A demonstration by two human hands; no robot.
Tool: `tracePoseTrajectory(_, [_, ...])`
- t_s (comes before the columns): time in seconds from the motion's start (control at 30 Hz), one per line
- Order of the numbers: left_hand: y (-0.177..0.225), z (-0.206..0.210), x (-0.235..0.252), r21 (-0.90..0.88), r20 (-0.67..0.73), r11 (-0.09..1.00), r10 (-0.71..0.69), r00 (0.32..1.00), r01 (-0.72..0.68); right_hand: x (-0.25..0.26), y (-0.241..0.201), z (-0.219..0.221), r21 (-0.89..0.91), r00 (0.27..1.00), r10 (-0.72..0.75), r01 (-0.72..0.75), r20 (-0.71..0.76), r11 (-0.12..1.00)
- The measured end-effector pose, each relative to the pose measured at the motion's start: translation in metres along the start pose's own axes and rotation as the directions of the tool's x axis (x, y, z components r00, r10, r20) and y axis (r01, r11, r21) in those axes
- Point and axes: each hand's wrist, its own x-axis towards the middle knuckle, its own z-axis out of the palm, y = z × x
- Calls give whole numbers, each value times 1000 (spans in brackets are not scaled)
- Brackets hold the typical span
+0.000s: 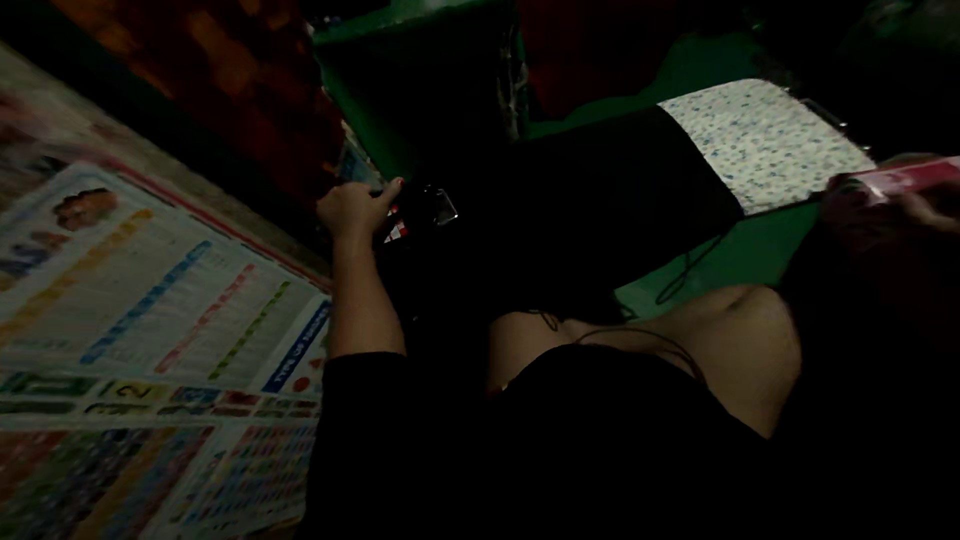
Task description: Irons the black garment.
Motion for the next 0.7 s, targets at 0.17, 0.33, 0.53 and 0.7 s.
tracePoseTrajectory(0.17, [53,5,-18,-14,19,995,98,995,-98,12,-66,38,30,979,95,-102,181,994])
tracePoseTrajectory(0.33, [102,10,-34,-14,46,991,136,990,-136,11,-103,128,524,765,437,-643,473,558])
tracePoseTrajectory(0.53, [125,13,-34,-24,41,982,186,982,-185,21,-114,159,892,679,581,-382,449,-242])
tracePoseTrajectory(0.7, [143,16,-31,-18,56,979,204,977,-203,52,-119,144,880,672,671,-471,314,60])
